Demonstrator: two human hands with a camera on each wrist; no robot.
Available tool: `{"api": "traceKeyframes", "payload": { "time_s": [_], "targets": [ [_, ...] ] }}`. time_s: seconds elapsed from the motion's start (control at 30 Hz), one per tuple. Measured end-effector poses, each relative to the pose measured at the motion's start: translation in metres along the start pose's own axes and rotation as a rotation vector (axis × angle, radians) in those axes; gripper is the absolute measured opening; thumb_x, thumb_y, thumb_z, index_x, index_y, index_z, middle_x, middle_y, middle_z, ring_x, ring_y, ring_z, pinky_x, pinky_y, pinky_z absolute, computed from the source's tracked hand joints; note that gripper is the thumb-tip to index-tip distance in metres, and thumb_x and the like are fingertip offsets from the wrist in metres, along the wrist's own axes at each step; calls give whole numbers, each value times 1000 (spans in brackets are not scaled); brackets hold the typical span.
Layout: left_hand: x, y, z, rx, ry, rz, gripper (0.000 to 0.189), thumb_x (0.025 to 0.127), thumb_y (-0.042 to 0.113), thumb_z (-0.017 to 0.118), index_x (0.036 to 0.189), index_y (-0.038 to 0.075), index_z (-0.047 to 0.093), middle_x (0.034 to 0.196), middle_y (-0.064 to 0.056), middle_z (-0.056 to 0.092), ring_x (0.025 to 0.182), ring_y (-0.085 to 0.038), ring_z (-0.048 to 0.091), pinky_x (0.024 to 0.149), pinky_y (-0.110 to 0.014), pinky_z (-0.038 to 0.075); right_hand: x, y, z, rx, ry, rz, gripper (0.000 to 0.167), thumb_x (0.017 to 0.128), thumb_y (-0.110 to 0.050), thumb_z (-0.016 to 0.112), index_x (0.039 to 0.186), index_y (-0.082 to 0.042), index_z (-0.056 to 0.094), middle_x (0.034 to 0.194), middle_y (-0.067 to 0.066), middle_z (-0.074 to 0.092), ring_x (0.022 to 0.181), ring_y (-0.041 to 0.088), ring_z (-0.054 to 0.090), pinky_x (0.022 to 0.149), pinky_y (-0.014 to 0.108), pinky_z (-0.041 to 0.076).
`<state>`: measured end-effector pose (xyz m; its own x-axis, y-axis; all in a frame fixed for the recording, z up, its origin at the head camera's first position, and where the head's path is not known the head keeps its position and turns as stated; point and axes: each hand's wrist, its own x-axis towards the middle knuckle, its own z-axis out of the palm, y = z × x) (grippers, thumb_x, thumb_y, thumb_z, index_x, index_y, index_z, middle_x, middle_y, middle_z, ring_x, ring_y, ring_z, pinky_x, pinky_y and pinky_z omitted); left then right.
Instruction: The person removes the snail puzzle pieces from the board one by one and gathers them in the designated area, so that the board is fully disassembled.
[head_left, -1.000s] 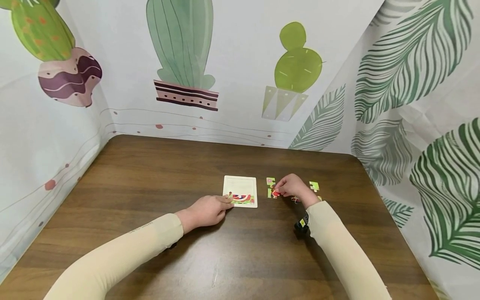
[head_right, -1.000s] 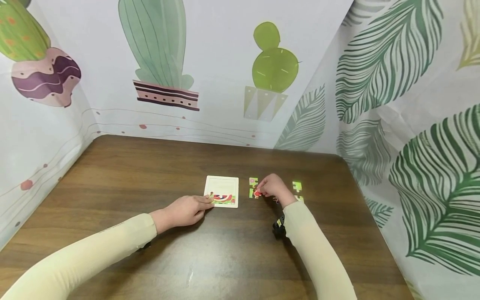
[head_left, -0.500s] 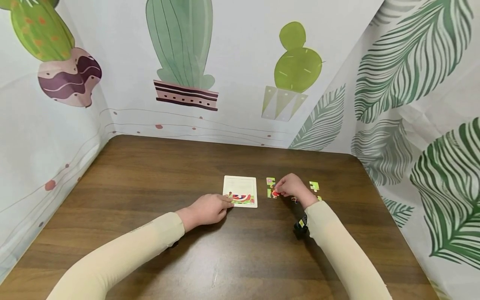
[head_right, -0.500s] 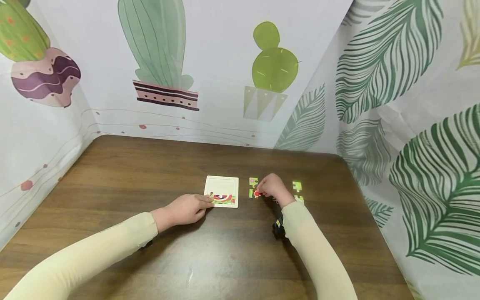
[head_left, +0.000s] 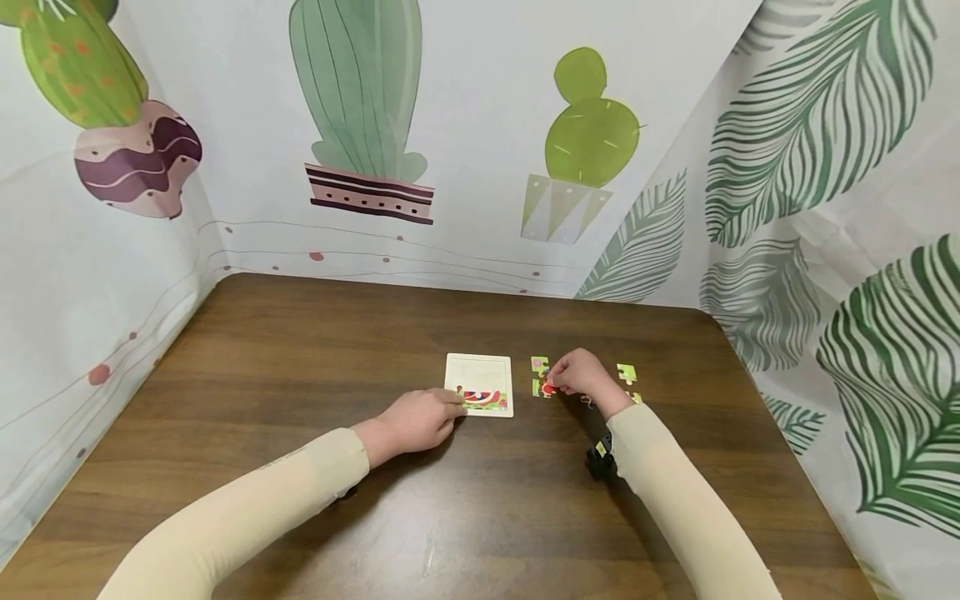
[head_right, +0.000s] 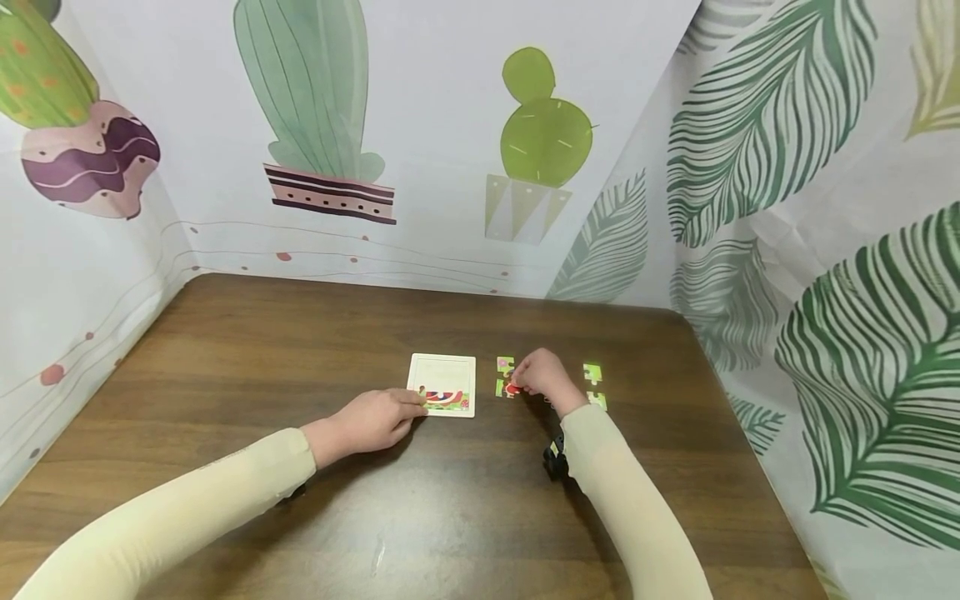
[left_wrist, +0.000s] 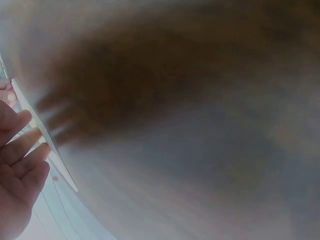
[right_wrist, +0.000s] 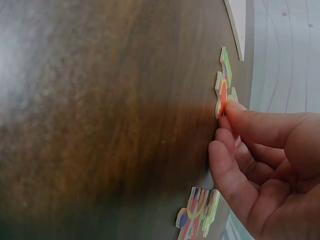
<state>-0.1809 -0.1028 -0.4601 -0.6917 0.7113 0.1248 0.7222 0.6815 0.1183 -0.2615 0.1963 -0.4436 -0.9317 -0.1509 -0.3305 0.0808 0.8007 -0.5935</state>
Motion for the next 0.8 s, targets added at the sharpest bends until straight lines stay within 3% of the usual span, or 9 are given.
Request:
{"api": "traceKeyframes", "payload": {
  "time_s": [0.2, 0.43, 0.63, 0.8],
  "targets": [
    [5, 0, -2, 16, 20, 7, 21, 94, 10, 63, 109, 10, 78, 116, -7, 77, 109, -23, 74, 91, -38, 61, -1, 4, 0, 59, -9, -3, 17, 94, -4, 68, 102, 9, 76, 81, 7, 72, 68, 10, 59, 66, 25, 60],
    [11, -2, -4, -24, 36, -22, 19, 94, 9, 60, 102, 10, 77, 99, -3, 76, 90, -22, 74, 75, -39, 61, -8, 5, -2, 156, 1, -28, 20, 97, -4, 65, 109, 11, 72, 100, 19, 73, 82, 17, 67, 79, 33, 64],
    [15, -2, -8, -61, 43, -48, 26, 93, 7, 59, 111, 9, 78, 106, -3, 78, 98, -21, 76, 81, -37, 62, -21, -8, 4, 279, 14, -93, 26, 97, -4, 64, 117, 13, 67, 112, 24, 71, 91, 21, 72, 84, 35, 64],
    [19, 5, -8, -32, 37, -5, 28, 94, 9, 60, 116, 9, 77, 117, -4, 78, 109, -20, 75, 89, -37, 61, -27, -18, 19, 367, -6, -125, 27, 100, -3, 60, 121, 14, 65, 116, 28, 70, 97, 23, 73, 90, 38, 63]
  ]
}}
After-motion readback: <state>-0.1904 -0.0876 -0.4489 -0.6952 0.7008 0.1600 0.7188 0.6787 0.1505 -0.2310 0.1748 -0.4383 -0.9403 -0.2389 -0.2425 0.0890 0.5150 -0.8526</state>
